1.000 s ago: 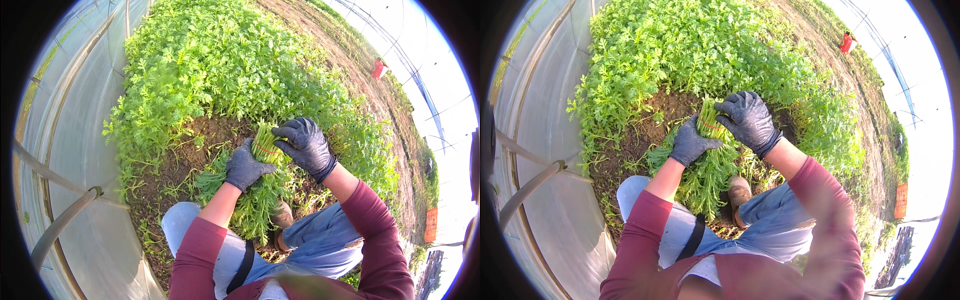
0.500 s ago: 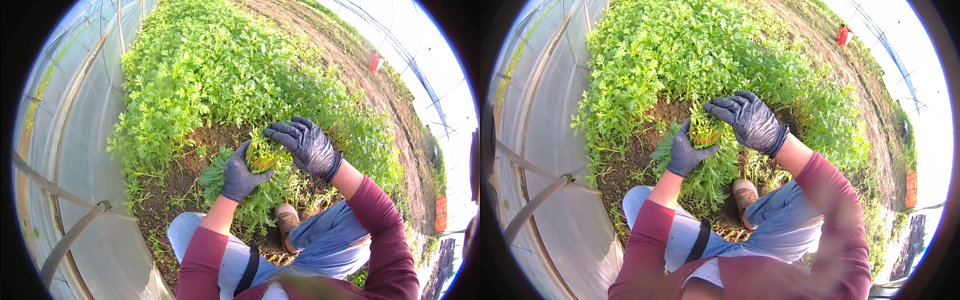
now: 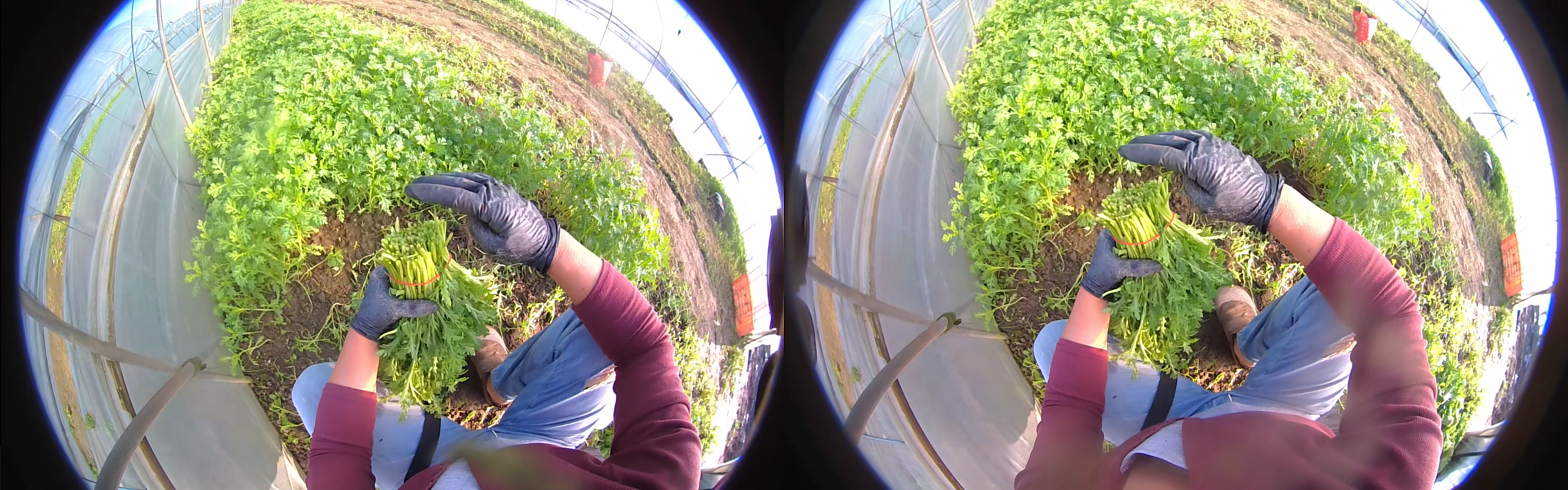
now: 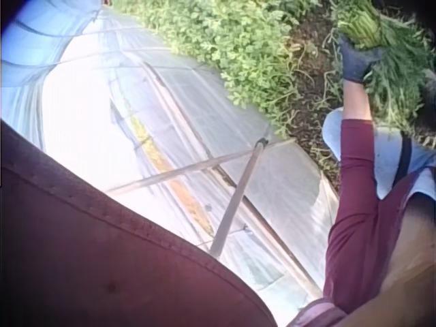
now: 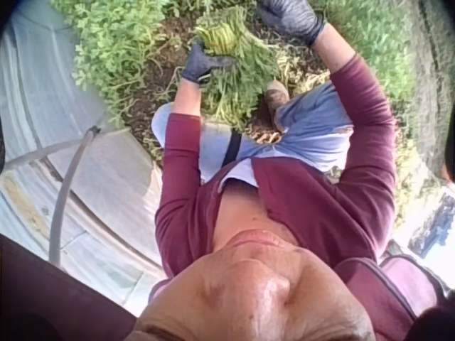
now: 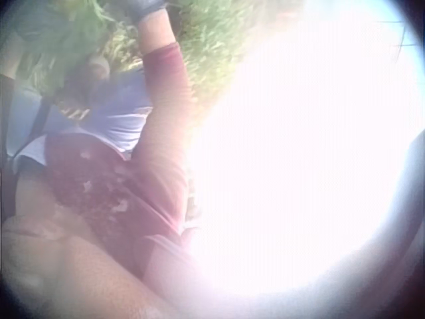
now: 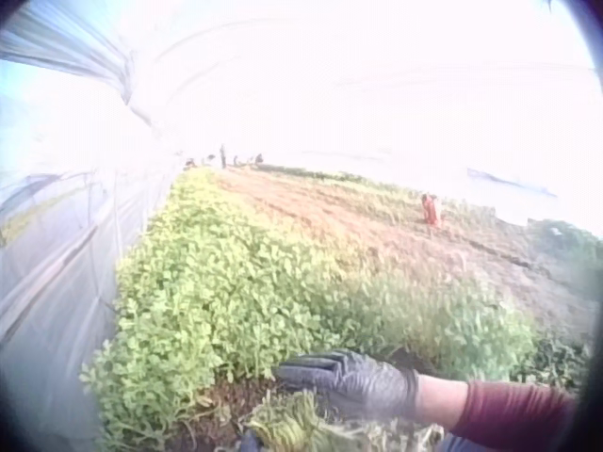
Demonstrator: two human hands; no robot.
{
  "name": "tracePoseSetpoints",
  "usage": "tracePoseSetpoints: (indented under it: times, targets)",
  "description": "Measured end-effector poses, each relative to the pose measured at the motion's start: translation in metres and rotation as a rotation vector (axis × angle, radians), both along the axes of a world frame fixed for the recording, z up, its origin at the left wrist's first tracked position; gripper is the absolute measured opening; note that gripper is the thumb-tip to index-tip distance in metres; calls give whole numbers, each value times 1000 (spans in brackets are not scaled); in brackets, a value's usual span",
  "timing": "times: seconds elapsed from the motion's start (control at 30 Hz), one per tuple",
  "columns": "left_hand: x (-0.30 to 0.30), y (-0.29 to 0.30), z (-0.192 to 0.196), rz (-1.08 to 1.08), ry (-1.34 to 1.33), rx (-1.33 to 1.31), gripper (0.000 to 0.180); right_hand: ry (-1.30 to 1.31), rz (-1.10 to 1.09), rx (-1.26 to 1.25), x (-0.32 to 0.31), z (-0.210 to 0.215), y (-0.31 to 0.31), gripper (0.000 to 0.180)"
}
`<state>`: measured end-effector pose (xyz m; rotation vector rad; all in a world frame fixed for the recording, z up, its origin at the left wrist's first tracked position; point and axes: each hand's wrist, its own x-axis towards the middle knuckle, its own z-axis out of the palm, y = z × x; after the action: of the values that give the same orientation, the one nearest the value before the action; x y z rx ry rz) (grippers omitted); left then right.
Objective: The person harvests carrot tops by hand from a greenhouse bed, gathers them into bunches, and ties them with rubber bands. The person places the tied bunches into a white container.
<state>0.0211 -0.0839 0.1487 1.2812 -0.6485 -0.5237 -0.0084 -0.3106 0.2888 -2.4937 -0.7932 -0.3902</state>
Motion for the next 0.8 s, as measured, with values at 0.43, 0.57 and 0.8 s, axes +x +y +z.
tracePoseSetpoints:
  times: [0.43, 0.57, 0.8]
  targets:
    - [-13, -3, 19, -272, 701, -374, 81, -12, -191, 117, -29, 16, 43, 30]
    - [-6, -6, 13, -298, 555, -344, 82, 15, -185, 108, -17, 4, 40, 37]
    - [-5, -1, 8, -288, 485, -247, 91, 727, -134, 738, -4, -6, 22, 20]
